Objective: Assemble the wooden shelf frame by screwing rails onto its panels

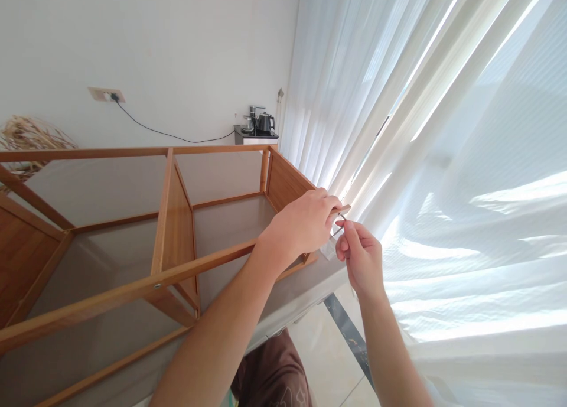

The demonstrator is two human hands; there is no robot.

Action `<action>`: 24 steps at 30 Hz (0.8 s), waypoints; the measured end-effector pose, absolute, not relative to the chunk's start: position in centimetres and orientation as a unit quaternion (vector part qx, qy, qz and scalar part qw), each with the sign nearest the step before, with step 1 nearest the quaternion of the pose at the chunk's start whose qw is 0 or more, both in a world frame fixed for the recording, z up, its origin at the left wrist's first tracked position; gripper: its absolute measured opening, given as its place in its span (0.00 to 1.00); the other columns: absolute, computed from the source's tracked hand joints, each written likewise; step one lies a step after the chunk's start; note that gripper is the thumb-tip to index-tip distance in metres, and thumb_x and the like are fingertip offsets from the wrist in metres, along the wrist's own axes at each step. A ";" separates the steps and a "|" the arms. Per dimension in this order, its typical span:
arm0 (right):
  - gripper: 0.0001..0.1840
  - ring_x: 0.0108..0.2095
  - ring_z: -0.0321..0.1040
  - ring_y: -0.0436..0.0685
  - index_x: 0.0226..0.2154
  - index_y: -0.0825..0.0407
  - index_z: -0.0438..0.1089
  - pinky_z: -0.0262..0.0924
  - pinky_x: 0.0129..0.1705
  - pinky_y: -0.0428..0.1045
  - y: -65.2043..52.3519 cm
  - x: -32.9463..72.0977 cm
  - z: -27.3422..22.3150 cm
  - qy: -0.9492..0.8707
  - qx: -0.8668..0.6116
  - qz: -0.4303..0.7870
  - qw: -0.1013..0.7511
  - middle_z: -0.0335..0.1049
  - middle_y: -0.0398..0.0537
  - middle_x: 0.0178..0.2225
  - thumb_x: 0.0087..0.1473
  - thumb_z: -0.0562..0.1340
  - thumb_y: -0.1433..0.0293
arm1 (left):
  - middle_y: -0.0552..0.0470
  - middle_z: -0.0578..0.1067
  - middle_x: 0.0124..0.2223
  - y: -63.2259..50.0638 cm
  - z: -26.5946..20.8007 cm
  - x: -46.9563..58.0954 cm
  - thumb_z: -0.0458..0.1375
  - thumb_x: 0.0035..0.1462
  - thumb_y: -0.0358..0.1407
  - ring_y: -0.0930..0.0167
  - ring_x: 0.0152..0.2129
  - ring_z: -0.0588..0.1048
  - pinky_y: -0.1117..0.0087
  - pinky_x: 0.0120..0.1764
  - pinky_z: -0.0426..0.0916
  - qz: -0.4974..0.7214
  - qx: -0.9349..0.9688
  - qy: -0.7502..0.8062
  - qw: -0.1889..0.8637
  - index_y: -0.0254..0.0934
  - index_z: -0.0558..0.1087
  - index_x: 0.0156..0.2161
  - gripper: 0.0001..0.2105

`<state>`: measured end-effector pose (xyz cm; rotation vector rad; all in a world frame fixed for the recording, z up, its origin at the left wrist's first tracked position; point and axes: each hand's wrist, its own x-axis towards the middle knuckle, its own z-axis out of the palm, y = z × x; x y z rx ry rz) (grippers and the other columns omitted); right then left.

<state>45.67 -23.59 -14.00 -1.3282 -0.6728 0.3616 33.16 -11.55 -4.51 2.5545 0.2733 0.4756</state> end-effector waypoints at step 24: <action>0.20 0.19 0.55 0.46 0.39 0.50 0.77 0.52 0.22 0.45 -23.7 46.2 -14.1 -0.303 -0.598 0.166 0.723 0.56 0.36 0.19 0.58 0.66 0.51 | 0.50 0.71 0.56 -11.9 -4.4 33.2 0.44 0.70 0.31 0.67 0.58 0.68 0.67 0.53 0.71 0.164 0.952 0.103 0.239 0.49 0.72 0.57 0.19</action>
